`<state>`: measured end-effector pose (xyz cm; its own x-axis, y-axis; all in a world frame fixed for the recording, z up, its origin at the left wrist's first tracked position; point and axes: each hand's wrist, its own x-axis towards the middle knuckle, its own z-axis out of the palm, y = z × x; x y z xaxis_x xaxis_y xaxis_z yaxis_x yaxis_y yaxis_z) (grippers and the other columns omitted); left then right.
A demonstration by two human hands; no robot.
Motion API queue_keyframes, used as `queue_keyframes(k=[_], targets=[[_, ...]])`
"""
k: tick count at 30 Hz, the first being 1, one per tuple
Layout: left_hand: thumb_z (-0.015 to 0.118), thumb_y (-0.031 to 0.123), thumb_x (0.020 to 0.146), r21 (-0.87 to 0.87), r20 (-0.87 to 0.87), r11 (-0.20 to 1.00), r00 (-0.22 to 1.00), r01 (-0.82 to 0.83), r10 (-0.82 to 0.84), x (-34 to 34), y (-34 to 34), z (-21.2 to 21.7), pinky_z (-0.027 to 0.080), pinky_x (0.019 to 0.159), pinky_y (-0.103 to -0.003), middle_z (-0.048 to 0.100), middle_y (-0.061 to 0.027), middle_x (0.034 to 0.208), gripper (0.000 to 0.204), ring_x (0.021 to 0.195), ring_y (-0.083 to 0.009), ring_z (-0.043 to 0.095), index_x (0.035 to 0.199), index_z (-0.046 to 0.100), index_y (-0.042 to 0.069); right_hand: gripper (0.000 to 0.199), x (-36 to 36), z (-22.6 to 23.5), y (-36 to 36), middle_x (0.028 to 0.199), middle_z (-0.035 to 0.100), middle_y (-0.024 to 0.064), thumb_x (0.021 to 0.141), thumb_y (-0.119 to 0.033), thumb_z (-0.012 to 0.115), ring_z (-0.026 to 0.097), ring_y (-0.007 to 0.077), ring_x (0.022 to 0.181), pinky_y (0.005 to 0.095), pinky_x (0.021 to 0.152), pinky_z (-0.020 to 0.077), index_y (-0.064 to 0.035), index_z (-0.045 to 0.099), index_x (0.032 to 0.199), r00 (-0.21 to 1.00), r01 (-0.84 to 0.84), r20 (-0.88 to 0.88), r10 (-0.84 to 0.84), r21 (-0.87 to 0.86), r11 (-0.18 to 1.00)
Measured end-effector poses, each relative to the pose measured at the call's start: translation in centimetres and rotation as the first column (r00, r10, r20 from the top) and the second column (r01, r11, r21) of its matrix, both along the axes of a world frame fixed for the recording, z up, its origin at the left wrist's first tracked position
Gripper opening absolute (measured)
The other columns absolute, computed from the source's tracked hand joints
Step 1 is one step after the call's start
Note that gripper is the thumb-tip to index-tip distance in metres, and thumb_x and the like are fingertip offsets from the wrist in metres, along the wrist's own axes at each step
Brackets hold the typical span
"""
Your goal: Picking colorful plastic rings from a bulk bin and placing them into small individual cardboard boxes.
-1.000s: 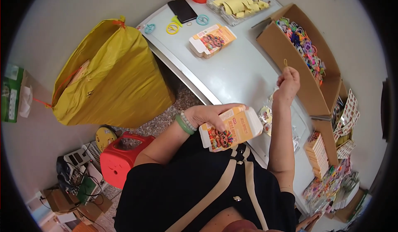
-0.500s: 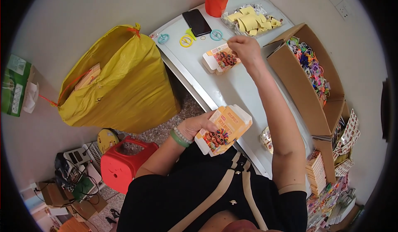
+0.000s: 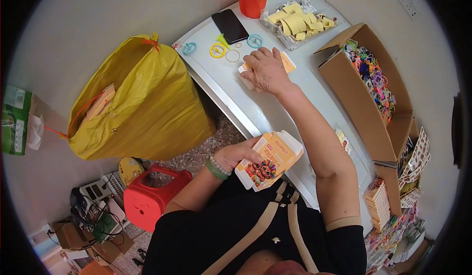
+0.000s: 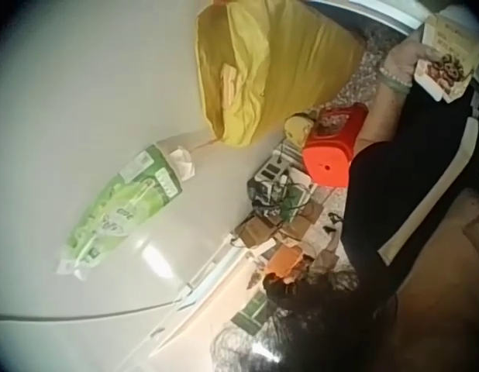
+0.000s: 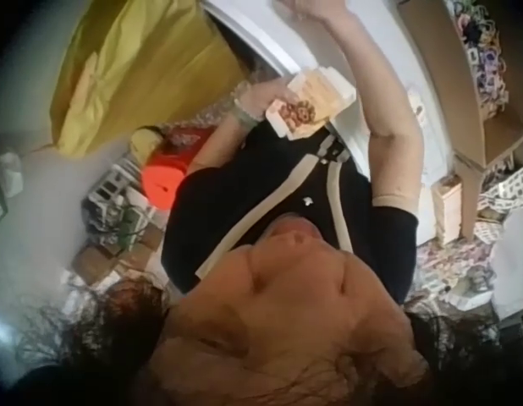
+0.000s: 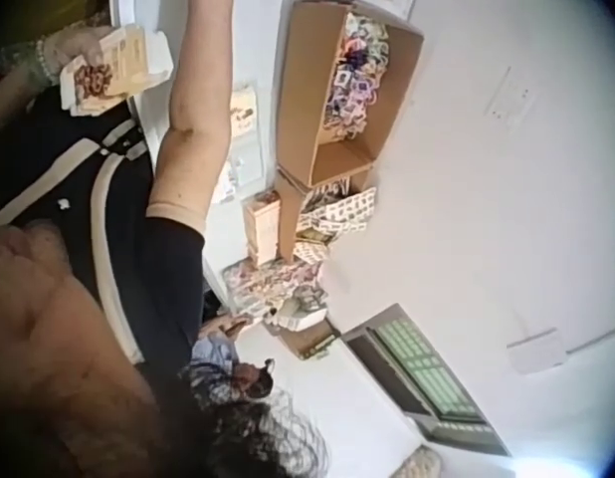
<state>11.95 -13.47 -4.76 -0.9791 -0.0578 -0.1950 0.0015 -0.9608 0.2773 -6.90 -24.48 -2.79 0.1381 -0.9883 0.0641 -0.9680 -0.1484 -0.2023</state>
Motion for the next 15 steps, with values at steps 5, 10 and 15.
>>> queue_keyframes(k=[5, 10, 15], targets=[[0.069, 0.005, 0.066, 0.000, -0.015, 1.000, 1.000, 0.015, -0.015, -0.2, -0.4, 0.3, 0.046, 0.095, -0.037, 0.050, -0.0182, 0.127, 0.087, 0.111, -0.0266, 0.057, 0.140, 0.025, -0.001, 0.044, -1.4, -0.9, 2.1, 0.123, 0.053, 0.0093, 0.080, -0.036, 0.062, 0.042, 0.0271, 0.121, 0.0486, 0.104, 0.0252, -0.0120, 0.057, 0.116, 0.997, 0.004, 0.080, 0.019, -0.278, 0.960], [0.071, 0.006, 0.067, -0.152, 0.006, 0.981, 0.992, -0.125, 0.127, 0.1, -1.7, 1.8, 0.046, 0.094, -0.035, 0.051, -0.0163, 0.124, 0.085, 0.111, -0.0239, 0.056, 0.139, 0.025, -0.001, 0.018, -3.5, 2.1, 9.4, 0.108, 0.059, 0.0133, 0.082, -0.009, 0.062, 0.058, 0.0203, 0.097, 0.0297, 0.081, 0.0450, 0.0021, 0.060, 0.097, 0.770, 0.290, 0.618, -0.160, -0.115, 0.950], [0.070, 0.009, 0.071, -0.552, 0.077, 0.743, 0.864, -0.378, 0.498, -2.1, -2.0, 4.5, 0.048, 0.090, -0.036, 0.052, -0.0170, 0.121, 0.078, 0.109, -0.0249, 0.057, 0.135, 0.027, 0.000, 0.010, -2.1, 5.4, 18.6, 0.082, 0.059, 0.0053, 0.085, -0.006, 0.058, 0.053, 0.0109, 0.071, 0.0243, 0.066, 0.0438, 0.0038, 0.060, 0.086, 0.569, 0.524, 0.666, -0.481, 0.157, 0.837]])
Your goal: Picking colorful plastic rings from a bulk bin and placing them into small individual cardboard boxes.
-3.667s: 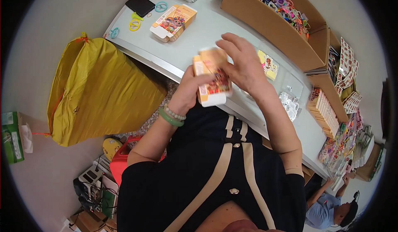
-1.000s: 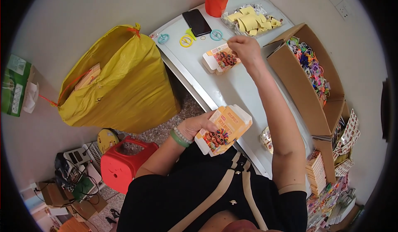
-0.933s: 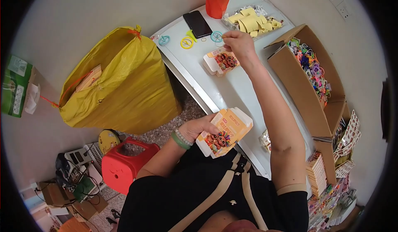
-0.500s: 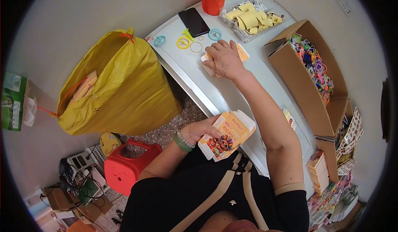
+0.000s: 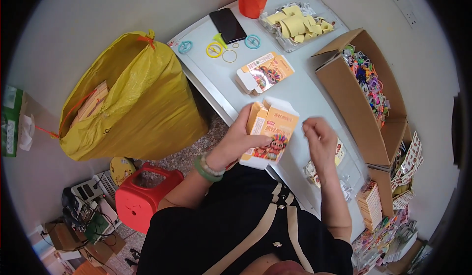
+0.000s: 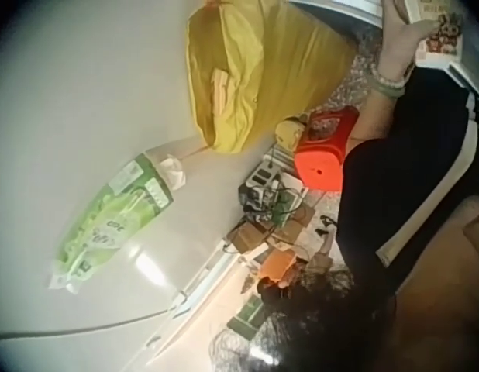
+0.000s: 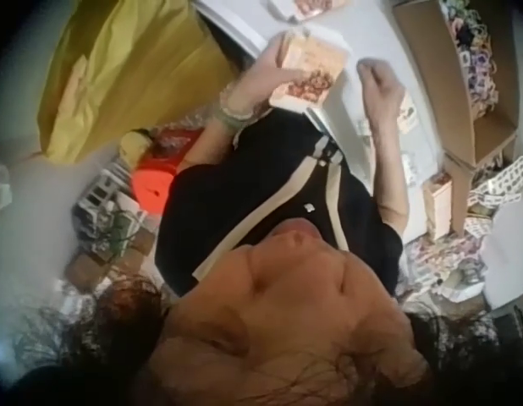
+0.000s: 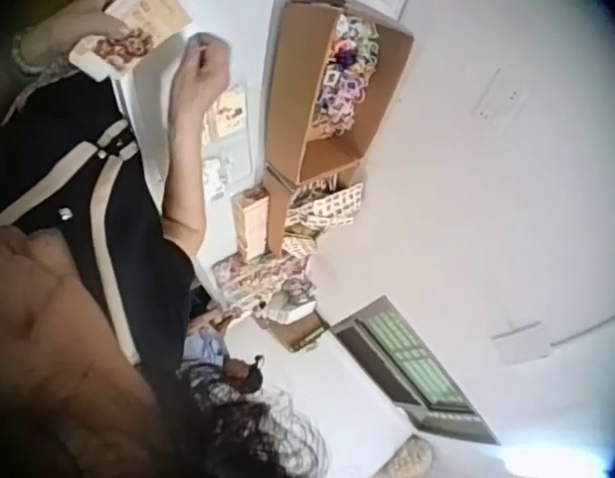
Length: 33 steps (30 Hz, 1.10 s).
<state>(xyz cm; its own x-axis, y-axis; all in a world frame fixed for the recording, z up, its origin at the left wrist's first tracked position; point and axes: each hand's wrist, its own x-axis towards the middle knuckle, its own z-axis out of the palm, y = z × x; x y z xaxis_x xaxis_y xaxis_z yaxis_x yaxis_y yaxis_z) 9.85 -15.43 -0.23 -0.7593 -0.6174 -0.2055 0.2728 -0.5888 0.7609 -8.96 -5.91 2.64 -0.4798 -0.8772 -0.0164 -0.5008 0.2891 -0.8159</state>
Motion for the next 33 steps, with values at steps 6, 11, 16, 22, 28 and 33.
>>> queue_keyframes(k=[6, 11, 16, 22, 28, 33], targets=[[0.062, 0.013, 0.075, -0.936, 0.351, 0.223, 0.714, 0.272, 0.605, -3.5, 3.3, -0.1, 0.047, 0.073, -0.044, 0.052, -0.0187, 0.098, 0.068, 0.087, -0.0343, 0.056, 0.135, 0.034, 0.003, 0.071, 3.7, -2.4, 2.7, 0.116, 0.056, 0.0112, 0.082, -0.032, 0.067, 0.056, 0.0193, 0.100, 0.0335, 0.086, 0.0459, -0.0025, 0.033, 0.137, 0.840, -0.195, 0.508, 0.188, -0.039, 0.980], [0.053, 0.019, 0.078, -0.792, 0.130, -0.287, 0.609, 0.538, 0.782, -6.3, 5.3, -2.2, 0.044, 0.073, -0.039, 0.049, -0.0177, 0.094, 0.057, 0.081, -0.0307, 0.050, 0.132, 0.043, 0.001, 0.095, 2.6, -3.3, 1.8, 0.127, 0.050, 0.0087, 0.068, -0.052, 0.072, 0.049, 0.0244, 0.116, 0.0368, 0.096, 0.0405, -0.0065, 0.030, 0.140, 0.411, 0.054, 0.908, -0.083, 0.067, 0.996], [0.057, 0.015, 0.078, -0.845, 0.237, -0.195, 0.677, 0.497, 0.697, -5.9, 6.7, -1.3, 0.044, 0.081, -0.043, 0.049, -0.0227, 0.111, 0.059, 0.094, -0.0369, 0.052, 0.133, 0.041, -0.002, 0.049, 0.3, -5.7, 2.0, 0.118, 0.057, 0.0110, 0.087, -0.035, 0.056, 0.053, 0.0237, 0.111, 0.0385, 0.093, 0.0431, -0.0037, 0.049, 0.124, 0.150, 0.221, 0.980, -0.129, 0.094, 0.971], [0.066, 0.017, 0.078, -0.941, 0.276, 0.300, 0.868, 0.156, 0.414, -4.8, 5.5, -0.4, 0.048, 0.076, -0.039, 0.062, -0.0163, 0.096, 0.035, 0.088, -0.0340, 0.059, 0.107, 0.058, -0.002, 0.038, -1.4, -8.6, 1.1, 0.101, 0.062, 0.0082, 0.082, -0.029, 0.057, 0.060, 0.0200, 0.091, 0.0364, 0.079, 0.0482, -0.0049, 0.054, 0.111, 0.356, 0.271, 0.911, -0.209, 0.113, 0.956], [0.070, 0.018, 0.079, -0.877, 0.340, 0.477, 0.771, 0.053, 0.539, -5.3, 0.8, -2.8, 0.048, 0.079, -0.035, 0.061, -0.0121, 0.103, 0.040, 0.089, -0.0269, 0.060, 0.111, 0.055, -0.002, 0.041, -0.5, -5.8, 1.5, 0.103, 0.064, 0.0070, 0.081, -0.034, 0.057, 0.062, 0.0183, 0.093, 0.0366, 0.080, 0.0487, -0.0057, 0.055, 0.111, 0.345, 0.287, 0.915, -0.210, 0.110, 0.951], [0.072, 0.014, 0.079, -0.328, 0.178, 0.934, 0.980, 0.140, -0.085, -7.1, 0.3, -4.4, 0.049, 0.081, -0.025, 0.060, -0.0098, 0.104, 0.054, 0.094, -0.0123, 0.058, 0.122, 0.044, -0.006, 0.038, -1.4, -5.2, 1.7, 0.103, 0.064, 0.0076, 0.082, -0.031, 0.058, 0.063, 0.0183, 0.090, 0.0353, 0.079, 0.0502, -0.0044, 0.055, 0.109, 0.429, 0.303, 0.887, -0.172, 0.037, 0.952]])
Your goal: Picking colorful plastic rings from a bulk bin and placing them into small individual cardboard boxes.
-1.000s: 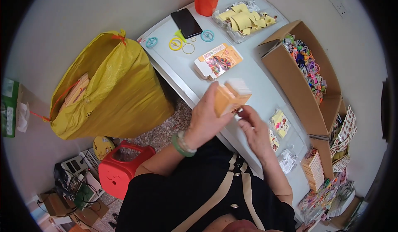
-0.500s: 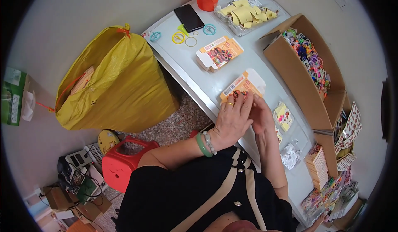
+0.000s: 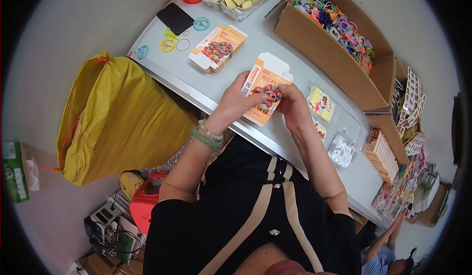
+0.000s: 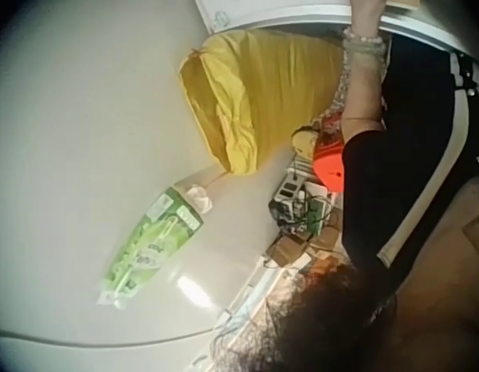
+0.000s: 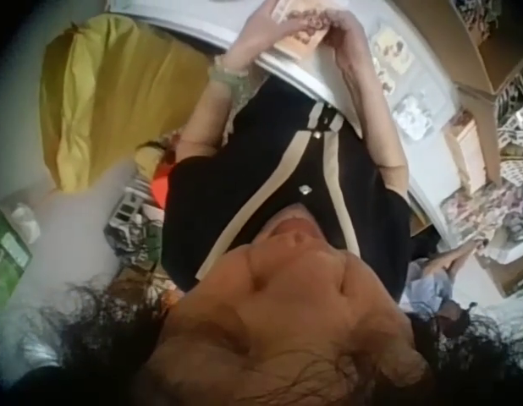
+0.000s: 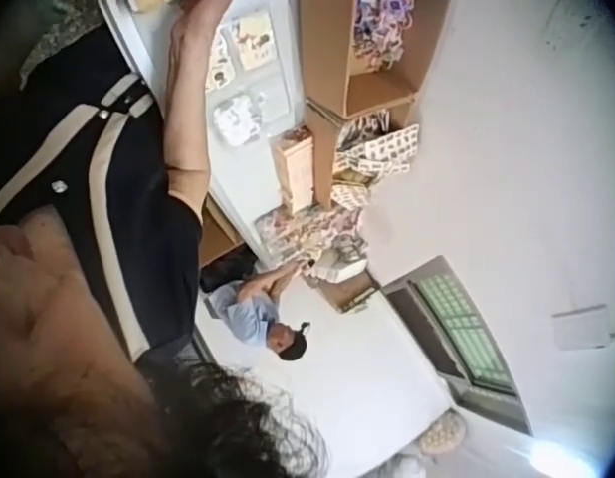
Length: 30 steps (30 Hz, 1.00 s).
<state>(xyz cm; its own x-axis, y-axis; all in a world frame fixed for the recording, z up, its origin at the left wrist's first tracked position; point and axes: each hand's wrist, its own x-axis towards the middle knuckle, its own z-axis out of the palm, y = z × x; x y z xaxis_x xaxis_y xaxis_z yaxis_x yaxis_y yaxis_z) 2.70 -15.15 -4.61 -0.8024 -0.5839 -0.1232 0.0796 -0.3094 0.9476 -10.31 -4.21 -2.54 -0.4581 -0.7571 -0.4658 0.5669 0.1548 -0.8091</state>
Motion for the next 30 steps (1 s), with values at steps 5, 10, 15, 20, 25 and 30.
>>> queue_keyframes(k=[5, 10, 15, 20, 25, 30], targets=[[0.072, 0.013, 0.079, 0.037, -0.003, 0.999, 1.000, -0.018, 0.019, -2.1, -1.3, 0.4, 0.051, 0.076, -0.026, 0.060, -0.0118, 0.101, 0.054, 0.089, -0.0130, 0.060, 0.122, 0.045, -0.007, 0.032, -2.0, 0.9, -0.3, 0.101, 0.063, 0.0089, 0.087, -0.026, 0.055, 0.063, 0.0185, 0.090, 0.0346, 0.079, 0.0518, -0.0019, 0.056, 0.108, 0.994, 0.018, 0.107, -0.015, -0.027, 0.999], [0.070, 0.021, 0.080, -0.141, 0.071, 0.989, 0.996, -0.039, 0.050, -4.3, -1.9, -1.3, 0.052, 0.074, -0.031, 0.063, -0.0141, 0.097, 0.048, 0.084, -0.0187, 0.063, 0.116, 0.051, -0.005, 0.033, -3.3, 1.2, -1.0, 0.109, 0.060, 0.0097, 0.087, -0.019, 0.056, 0.058, 0.0179, 0.101, 0.0342, 0.088, 0.0472, -0.0013, 0.053, 0.116, 0.988, 0.044, -0.150, -0.025, 0.129, 0.991], [0.064, 0.035, 0.083, -0.611, 0.625, 0.736, 0.749, 0.292, 0.222, -5.1, -1.5, 1.9, 0.050, 0.073, -0.039, 0.063, -0.0161, 0.105, 0.046, 0.087, -0.0319, 0.063, 0.115, 0.057, 0.003, 0.048, -4.1, 0.8, 0.8, 0.120, 0.053, 0.0105, 0.082, -0.010, 0.061, 0.055, 0.0177, 0.104, 0.0324, 0.092, 0.0440, -0.0014, 0.047, 0.127, 0.691, 0.204, -0.722, -0.044, 0.136, 0.970], [0.063, 0.038, 0.083, -0.778, 0.553, 0.549, 0.747, 0.306, 0.368, -4.8, -1.1, 0.9, 0.047, 0.077, -0.042, 0.059, -0.0159, 0.109, 0.044, 0.097, -0.0338, 0.058, 0.111, 0.059, 0.004, 0.044, -3.6, 1.5, 3.7, 0.127, 0.048, 0.0103, 0.081, -0.007, 0.061, 0.055, 0.0175, 0.104, 0.0299, 0.091, 0.0441, -0.0015, 0.052, 0.123, 0.805, 0.045, -0.588, 0.077, 0.189, 0.981], [0.068, 0.030, 0.079, -0.881, 0.330, 0.466, 0.819, 0.088, 0.469, -4.9, -0.2, -0.4, 0.046, 0.081, -0.042, 0.055, -0.0146, 0.111, 0.044, 0.101, -0.0326, 0.055, 0.113, 0.057, 0.005, 0.027, -2.1, 2.3, 5.1, 0.125, 0.052, 0.0100, 0.080, -0.006, 0.061, 0.055, 0.0155, 0.102, 0.0273, 0.085, 0.0459, -0.0025, 0.060, 0.107, 0.647, 0.025, -0.754, 0.113, 0.170, 0.985], [0.074, 0.022, 0.072, -0.964, 0.165, 0.264, 0.803, 0.010, 0.573, -5.1, 0.1, -0.1, 0.046, 0.080, -0.040, 0.056, -0.0140, 0.108, 0.043, 0.098, -0.0318, 0.055, 0.108, 0.057, 0.004, 0.024, -2.2, 2.1, 5.1, 0.125, 0.052, 0.0106, 0.079, -0.006, 0.061, 0.056, 0.0149, 0.099, 0.0274, 0.083, 0.0469, -0.0026, 0.062, 0.103, 0.611, 0.002, -0.776, 0.157, 0.199, 0.980]])
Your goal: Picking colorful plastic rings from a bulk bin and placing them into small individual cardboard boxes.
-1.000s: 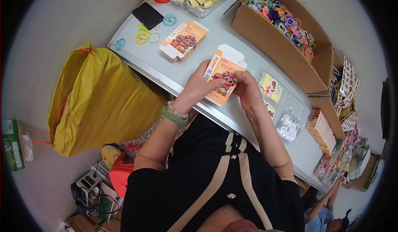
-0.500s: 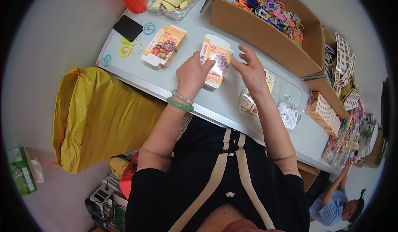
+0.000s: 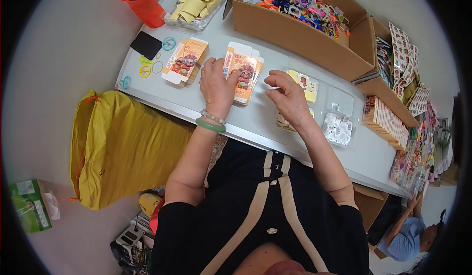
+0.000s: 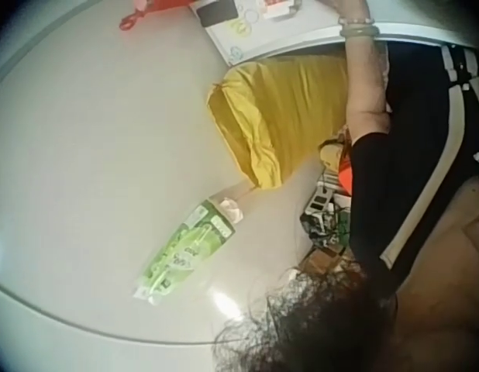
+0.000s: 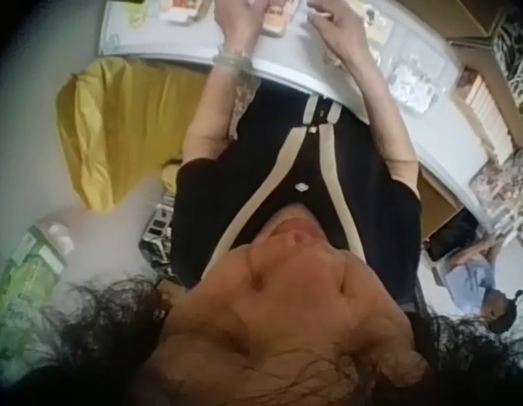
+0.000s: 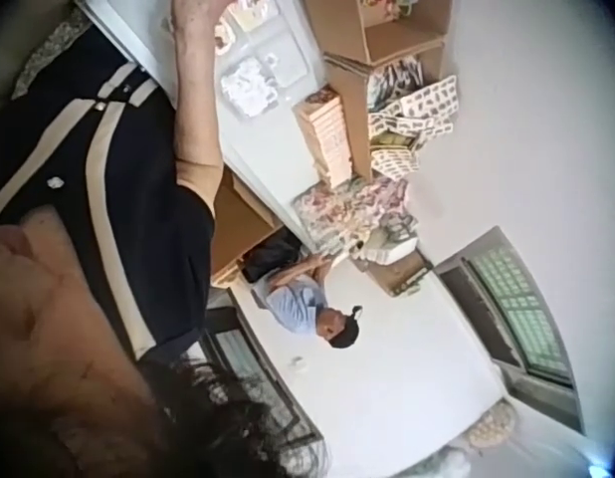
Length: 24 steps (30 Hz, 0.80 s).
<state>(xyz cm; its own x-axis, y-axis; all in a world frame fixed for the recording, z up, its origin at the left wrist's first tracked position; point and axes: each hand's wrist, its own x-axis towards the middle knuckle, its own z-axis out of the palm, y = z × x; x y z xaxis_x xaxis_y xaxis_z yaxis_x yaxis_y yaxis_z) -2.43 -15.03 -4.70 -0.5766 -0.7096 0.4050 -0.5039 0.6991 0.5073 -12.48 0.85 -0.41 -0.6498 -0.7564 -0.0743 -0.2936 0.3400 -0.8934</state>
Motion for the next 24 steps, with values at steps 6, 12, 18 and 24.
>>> queue_keyframes(k=[6, 12, 18, 24], targets=[[0.070, 0.011, 0.076, 0.593, -0.340, 0.762, 0.939, 0.259, -0.055, 1.2, -1.0, 1.5, 0.047, 0.072, -0.035, 0.060, -0.0068, 0.090, 0.023, 0.084, -0.0210, 0.059, 0.093, 0.056, 0.004, 0.029, -0.1, -0.1, 0.5, 0.115, 0.058, 0.0060, 0.083, -0.011, 0.060, 0.056, 0.0134, 0.096, 0.0281, 0.082, 0.0471, -0.0025, 0.059, 0.111, 0.987, 0.101, 0.138, -0.082, -0.138, 0.985], [0.061, 0.000, 0.083, 0.781, -0.623, -0.012, 0.780, 0.625, 0.063, 3.1, 2.7, 4.7, 0.051, 0.077, -0.025, 0.064, -0.0094, 0.100, 0.018, 0.085, -0.0130, 0.063, 0.101, 0.056, 0.001, 0.020, -0.4, 1.1, 1.8, 0.083, 0.061, 0.0008, 0.089, -0.018, 0.058, 0.054, 0.0081, 0.073, 0.0200, 0.065, 0.0433, -0.0020, 0.062, 0.101, 0.794, 0.099, 0.591, 0.140, -0.354, 0.930], [0.055, -0.002, 0.086, 0.703, -0.646, -0.227, 0.738, 0.675, 0.193, 4.4, 6.2, 2.1, 0.052, 0.086, -0.033, 0.062, -0.0132, 0.109, 0.028, 0.098, -0.0191, 0.063, 0.113, 0.052, 0.000, 0.013, 2.5, 1.4, 4.8, 0.077, 0.059, -0.0005, 0.090, -0.013, 0.057, 0.053, 0.0052, 0.070, 0.0210, 0.062, 0.0448, -0.0018, 0.060, 0.095, 0.945, 0.095, 0.326, -0.008, -0.249, 0.964], [0.059, -0.002, 0.083, 0.832, -0.550, 0.085, 0.835, 0.548, -0.009, 4.7, 10.2, 4.3, 0.051, 0.080, -0.027, 0.059, -0.0097, 0.106, 0.045, 0.090, -0.0132, 0.061, 0.124, 0.040, 0.000, 0.029, 4.3, 0.8, 6.8, 0.087, 0.057, 0.0017, 0.087, -0.002, 0.056, 0.054, 0.0065, 0.075, 0.0211, 0.064, 0.0475, -0.0017, 0.050, 0.115, 0.911, 0.135, 0.407, -0.065, -0.147, 0.980]])
